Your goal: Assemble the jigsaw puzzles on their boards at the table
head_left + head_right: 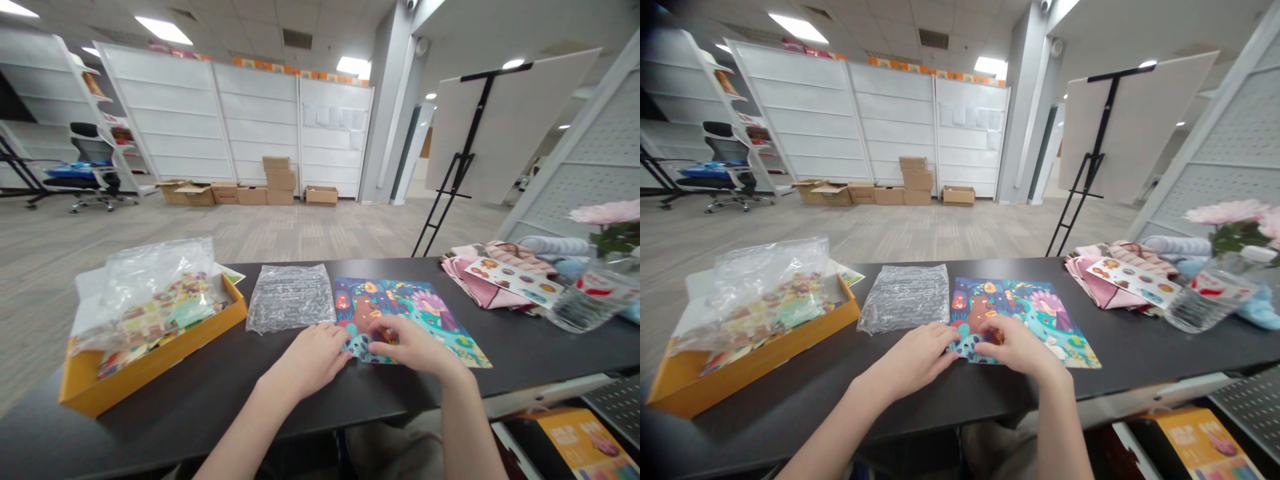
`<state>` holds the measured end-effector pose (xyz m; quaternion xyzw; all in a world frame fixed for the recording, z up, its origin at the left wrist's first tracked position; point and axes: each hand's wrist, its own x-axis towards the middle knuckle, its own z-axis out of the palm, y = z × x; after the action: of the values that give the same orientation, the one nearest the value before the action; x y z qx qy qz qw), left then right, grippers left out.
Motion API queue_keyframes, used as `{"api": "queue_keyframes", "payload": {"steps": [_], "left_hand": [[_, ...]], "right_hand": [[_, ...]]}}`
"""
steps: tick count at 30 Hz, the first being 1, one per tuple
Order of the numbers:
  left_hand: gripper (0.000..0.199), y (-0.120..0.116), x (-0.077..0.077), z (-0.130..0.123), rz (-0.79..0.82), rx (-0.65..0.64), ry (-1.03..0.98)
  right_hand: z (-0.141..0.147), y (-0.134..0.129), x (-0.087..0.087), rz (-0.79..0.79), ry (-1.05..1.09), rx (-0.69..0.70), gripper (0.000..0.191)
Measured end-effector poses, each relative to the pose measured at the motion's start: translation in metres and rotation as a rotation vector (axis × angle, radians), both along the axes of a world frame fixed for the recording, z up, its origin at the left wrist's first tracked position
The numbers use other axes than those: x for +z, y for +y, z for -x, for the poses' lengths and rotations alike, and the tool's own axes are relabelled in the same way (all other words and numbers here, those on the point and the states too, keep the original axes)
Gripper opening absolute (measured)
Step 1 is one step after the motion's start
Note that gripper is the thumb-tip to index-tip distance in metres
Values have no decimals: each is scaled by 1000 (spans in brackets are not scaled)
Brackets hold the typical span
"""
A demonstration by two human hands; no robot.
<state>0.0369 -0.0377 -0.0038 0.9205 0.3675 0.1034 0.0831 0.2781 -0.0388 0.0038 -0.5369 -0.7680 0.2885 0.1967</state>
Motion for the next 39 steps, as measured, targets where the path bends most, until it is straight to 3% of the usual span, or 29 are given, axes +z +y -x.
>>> {"api": "queue_keyframes", "payload": {"steps": [6, 17, 23, 28, 33, 39], "left_hand": [[35, -1, -2, -3, -30, 62, -15], [24, -12, 3, 13, 28, -4, -9], [17, -12, 7, 26, 66, 25, 1], [21, -5, 4, 0, -26, -15, -46], [28, 0, -6, -34, -41, -59, -71], [24, 3, -6, -42, -57, -25, 3]], "right_hand": [[-1, 0, -6, 47, -56, -48, 47], [-2, 4, -12, 36, 2, -36, 37], [-7, 5, -12, 61, 114, -37, 28], [-5, 11, -14, -4, 182, -136, 22], [-5, 16, -21, -31, 122, -120, 21], [-8, 12, -18, -32, 130, -109, 25]]}}
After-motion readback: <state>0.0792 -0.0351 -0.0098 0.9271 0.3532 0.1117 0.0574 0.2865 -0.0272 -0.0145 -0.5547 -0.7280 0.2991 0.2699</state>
